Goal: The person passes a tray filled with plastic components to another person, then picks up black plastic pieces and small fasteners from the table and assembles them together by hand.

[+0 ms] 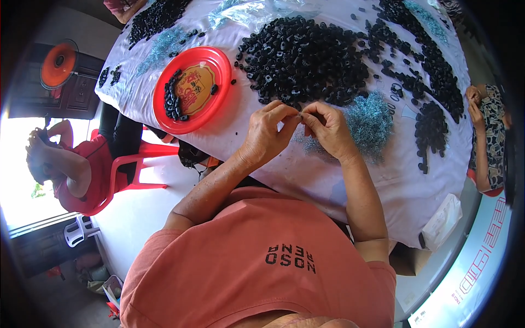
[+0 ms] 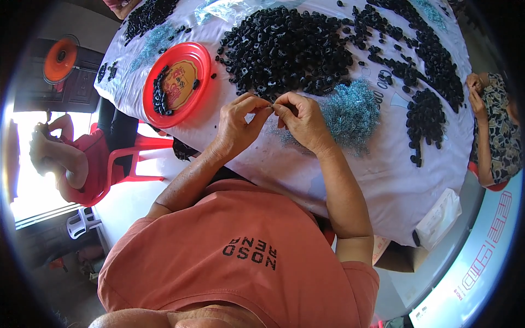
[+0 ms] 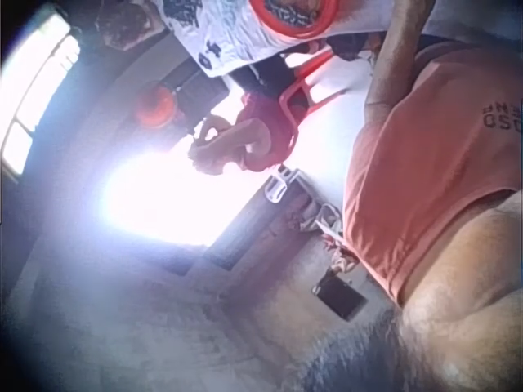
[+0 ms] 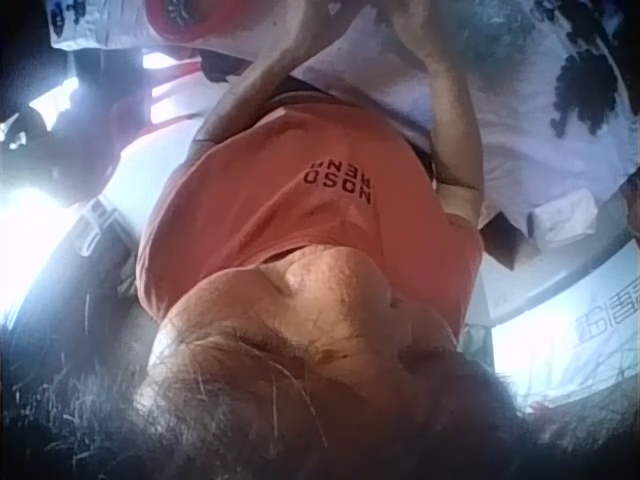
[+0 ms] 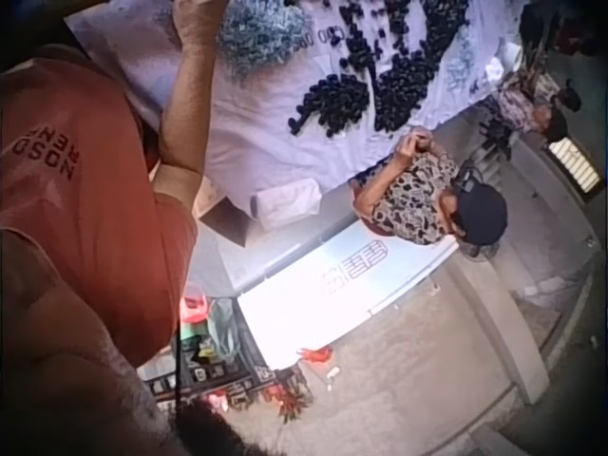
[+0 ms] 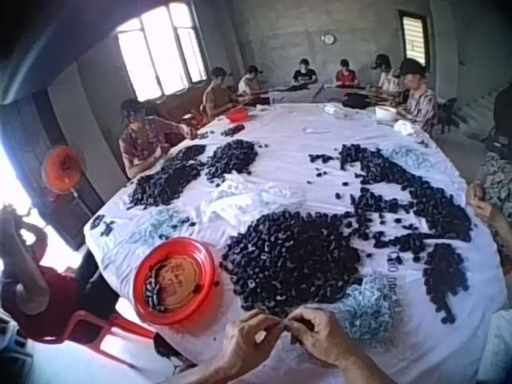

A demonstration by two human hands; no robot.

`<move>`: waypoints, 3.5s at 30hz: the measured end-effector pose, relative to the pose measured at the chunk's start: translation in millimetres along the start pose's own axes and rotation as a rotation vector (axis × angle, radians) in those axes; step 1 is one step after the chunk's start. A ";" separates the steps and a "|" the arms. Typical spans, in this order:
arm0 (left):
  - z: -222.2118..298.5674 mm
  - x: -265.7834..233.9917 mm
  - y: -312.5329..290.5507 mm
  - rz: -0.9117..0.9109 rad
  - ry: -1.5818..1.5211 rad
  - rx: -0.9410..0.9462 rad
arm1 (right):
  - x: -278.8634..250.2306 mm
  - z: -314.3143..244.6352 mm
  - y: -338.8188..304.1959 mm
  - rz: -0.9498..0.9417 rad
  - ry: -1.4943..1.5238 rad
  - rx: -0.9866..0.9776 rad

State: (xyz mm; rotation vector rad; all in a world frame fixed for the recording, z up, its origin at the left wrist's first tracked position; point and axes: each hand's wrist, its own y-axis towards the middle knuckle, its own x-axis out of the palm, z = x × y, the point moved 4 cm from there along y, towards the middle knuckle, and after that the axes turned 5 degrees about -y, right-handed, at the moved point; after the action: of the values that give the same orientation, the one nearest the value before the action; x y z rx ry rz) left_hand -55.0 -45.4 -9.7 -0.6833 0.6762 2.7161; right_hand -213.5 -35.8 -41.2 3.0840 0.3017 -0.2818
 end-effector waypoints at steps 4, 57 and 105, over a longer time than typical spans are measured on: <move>-14.2 2.7 -1.9 -0.066 -0.156 -0.269 | 1.1 -0.7 -0.2 -0.010 0.029 0.003; 2.7 43.9 27.3 -0.204 -0.084 0.042 | -53.9 7.3 1.9 0.677 0.268 -0.190; -44.2 -34.3 -8.7 -0.031 0.210 -0.081 | -12.9 1.6 1.1 0.281 0.113 -0.134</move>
State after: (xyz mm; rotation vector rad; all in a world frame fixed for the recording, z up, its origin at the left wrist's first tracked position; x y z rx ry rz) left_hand -5.7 -64.4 -30.3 -1.0002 0.5987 2.6798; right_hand -226.0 -39.4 -40.4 2.9623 -0.1072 -0.0749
